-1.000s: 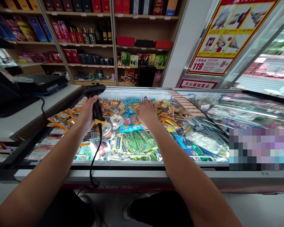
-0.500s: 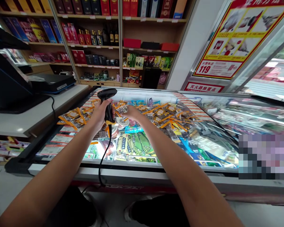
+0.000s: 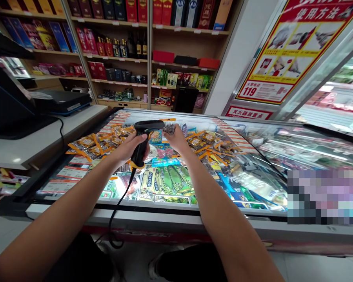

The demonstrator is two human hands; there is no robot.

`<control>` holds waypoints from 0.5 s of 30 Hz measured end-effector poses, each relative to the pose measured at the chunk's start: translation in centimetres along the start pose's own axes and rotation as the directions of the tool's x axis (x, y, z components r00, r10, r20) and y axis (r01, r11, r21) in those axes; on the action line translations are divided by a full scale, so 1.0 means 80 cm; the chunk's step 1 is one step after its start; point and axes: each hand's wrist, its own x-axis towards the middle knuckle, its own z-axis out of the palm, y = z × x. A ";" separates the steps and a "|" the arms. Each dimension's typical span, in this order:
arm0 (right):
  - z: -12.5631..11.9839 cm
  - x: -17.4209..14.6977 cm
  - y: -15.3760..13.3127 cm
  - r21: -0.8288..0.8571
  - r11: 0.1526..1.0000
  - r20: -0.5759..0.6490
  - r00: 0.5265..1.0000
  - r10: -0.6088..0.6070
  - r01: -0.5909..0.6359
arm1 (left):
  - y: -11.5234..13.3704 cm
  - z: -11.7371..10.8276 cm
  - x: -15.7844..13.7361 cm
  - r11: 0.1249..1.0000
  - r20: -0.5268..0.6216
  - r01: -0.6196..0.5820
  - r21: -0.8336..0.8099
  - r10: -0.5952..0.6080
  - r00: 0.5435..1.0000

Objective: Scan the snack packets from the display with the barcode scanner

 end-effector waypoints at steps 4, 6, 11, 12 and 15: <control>-0.004 0.000 0.001 -0.020 1.000 -0.009 1.000 0.025 -0.025 | -0.001 0.001 0.001 1.000 -0.002 -0.012 0.005 0.012 1.000; -0.005 -0.001 -0.001 -0.034 0.999 -0.012 1.000 0.024 -0.025 | -0.001 0.002 0.001 1.000 -0.001 -0.011 0.006 0.011 1.000; -0.014 -0.003 -0.005 -0.139 0.990 -0.016 1.000 0.001 -0.003 | -0.003 0.001 0.000 1.000 0.006 -0.011 0.007 0.011 1.000; -0.018 -0.002 -0.004 -0.178 0.984 -0.019 1.000 0.019 -0.022 | -0.004 -0.001 0.001 1.000 -0.002 -0.021 0.000 0.021 1.000; -0.035 0.002 0.007 -0.368 0.911 -0.032 0.982 0.185 -0.184 | -0.005 -0.007 0.005 0.997 -0.076 -0.075 -0.033 0.073 0.994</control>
